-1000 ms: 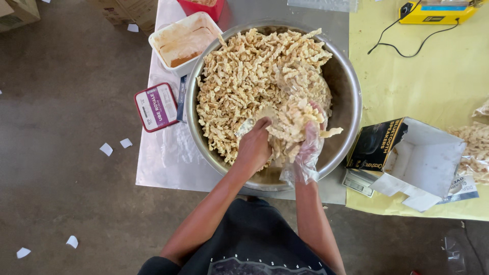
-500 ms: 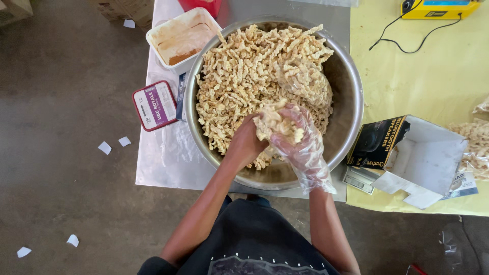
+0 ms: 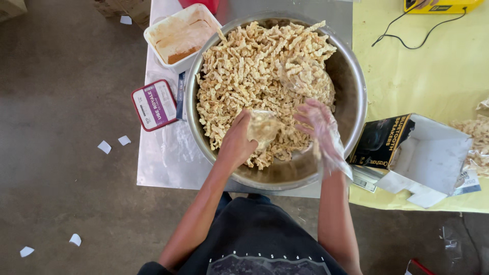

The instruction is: The person scoops a large quantity of shredded food from a metal bowl and places it into a cardboard box. They then transfer the food from the box into clear plastic bags, arranging the filled bags on a yellow table.

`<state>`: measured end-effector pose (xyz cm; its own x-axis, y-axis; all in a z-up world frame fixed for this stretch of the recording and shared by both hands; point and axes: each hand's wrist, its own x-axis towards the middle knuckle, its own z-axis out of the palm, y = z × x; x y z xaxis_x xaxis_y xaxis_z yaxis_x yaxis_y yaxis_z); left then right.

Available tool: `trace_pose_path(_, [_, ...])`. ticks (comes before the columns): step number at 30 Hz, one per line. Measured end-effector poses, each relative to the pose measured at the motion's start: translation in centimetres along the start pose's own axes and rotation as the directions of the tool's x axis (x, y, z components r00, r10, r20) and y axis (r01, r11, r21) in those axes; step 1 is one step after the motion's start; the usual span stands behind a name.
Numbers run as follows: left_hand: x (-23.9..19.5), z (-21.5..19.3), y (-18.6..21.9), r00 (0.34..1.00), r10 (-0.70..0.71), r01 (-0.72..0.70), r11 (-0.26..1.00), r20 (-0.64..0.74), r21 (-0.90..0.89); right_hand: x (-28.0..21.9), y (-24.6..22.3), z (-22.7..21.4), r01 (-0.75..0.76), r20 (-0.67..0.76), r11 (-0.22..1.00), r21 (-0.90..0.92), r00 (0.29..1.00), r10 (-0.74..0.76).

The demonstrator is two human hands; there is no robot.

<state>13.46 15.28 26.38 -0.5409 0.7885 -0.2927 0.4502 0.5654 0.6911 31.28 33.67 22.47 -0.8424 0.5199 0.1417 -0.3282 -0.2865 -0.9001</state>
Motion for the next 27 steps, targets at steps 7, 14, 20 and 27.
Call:
trace_pose_path(7, [-3.0, -4.6, 0.8, 0.997, -0.072, 0.068, 0.966, -0.010, -0.251, -2.3, 15.3, -12.0, -0.815, -0.900, 0.563, 0.136, 0.136, 0.413])
trace_pose_path(14, [-4.8, -7.9, 2.7, 0.981, -0.177, 0.194, 0.941, 0.083, -0.277, -0.8, 26.0, -11.2, -0.407, -0.681, 0.802, 0.437, 0.433, 0.591])
trace_pose_path(20, [-4.9, -8.3, 1.5, 0.988, -0.154, 0.156, 0.961, 0.029, -0.228, -0.2, 30.7, -8.0, -0.051, -0.489, 0.674, 0.737, 0.649, 0.583])
trace_pose_path(27, [-5.0, -8.3, 0.9, 0.993, -0.118, 0.117, 0.934, 0.020, -0.339, -0.9, 29.2, -6.4, -0.018, -0.451, 0.631, 0.776, 0.684, 0.574])
